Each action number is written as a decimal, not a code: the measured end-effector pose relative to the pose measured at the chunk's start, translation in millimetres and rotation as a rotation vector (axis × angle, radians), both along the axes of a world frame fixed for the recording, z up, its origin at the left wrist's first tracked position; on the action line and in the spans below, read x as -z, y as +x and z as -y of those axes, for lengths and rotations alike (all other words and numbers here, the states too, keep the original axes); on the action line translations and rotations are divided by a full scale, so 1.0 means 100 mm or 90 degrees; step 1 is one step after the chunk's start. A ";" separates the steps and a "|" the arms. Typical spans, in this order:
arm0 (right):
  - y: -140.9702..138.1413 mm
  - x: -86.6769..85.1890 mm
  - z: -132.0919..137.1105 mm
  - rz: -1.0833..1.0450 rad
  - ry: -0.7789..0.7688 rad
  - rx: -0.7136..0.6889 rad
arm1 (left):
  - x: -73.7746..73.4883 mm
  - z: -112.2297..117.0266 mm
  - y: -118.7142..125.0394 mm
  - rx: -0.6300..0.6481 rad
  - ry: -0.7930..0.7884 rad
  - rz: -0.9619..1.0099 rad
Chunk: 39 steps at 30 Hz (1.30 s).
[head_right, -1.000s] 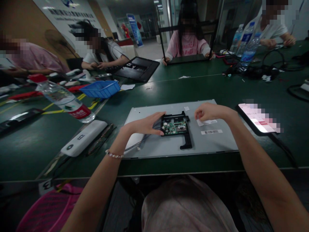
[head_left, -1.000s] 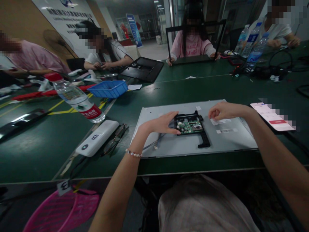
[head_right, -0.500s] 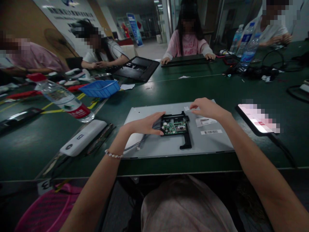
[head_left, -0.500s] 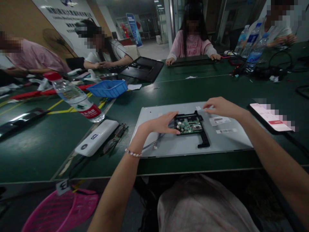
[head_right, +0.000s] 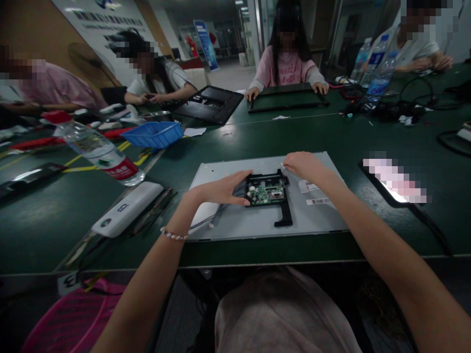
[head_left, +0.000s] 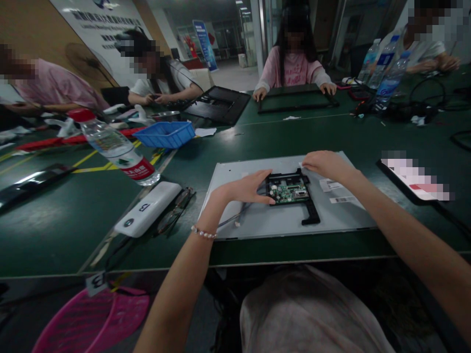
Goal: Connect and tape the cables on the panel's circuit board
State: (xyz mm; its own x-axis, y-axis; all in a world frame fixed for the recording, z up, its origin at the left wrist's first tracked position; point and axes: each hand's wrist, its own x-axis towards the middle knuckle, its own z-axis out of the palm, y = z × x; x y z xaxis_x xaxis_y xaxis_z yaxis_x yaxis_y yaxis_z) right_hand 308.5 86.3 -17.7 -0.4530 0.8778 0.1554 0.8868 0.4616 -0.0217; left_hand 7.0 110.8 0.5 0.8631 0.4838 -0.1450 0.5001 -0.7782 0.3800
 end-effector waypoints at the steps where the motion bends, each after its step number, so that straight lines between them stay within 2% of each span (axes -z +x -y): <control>1: 0.01 0.00 0.00 -0.005 -0.004 -0.003 | 0.00 0.00 0.00 -0.004 -0.003 -0.002; 6: 0.03 0.01 -0.01 0.006 -0.005 -0.028 | 0.00 0.00 0.00 -0.003 -0.008 -0.003; 15: -0.04 -0.03 0.01 0.030 0.020 0.003 | 0.01 -0.01 -0.01 0.005 0.007 -0.001; 24: -0.07 0.03 0.01 -0.092 0.045 0.036 | -0.01 0.00 0.00 0.006 0.004 0.004; 28: -0.20 -0.06 0.02 -0.143 0.044 0.020 | 0.00 0.00 0.00 0.000 -0.001 0.000; 33: -0.47 -0.16 -0.03 -0.129 0.040 0.006 | 0.01 0.00 0.00 -0.002 -0.003 0.006; 39: -0.73 -0.10 -0.07 -0.125 0.036 0.005 | 0.02 0.00 0.00 -0.012 -0.001 -0.005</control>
State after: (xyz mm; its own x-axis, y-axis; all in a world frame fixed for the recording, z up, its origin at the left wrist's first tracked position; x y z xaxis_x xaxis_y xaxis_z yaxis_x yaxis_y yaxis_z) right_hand 235.2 93.6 -7.9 -0.4016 0.8688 0.2896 0.8719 0.4595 -0.1695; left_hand 7.1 110.5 -1.7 0.8527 0.4997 -0.1520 0.5174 -0.7680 0.3775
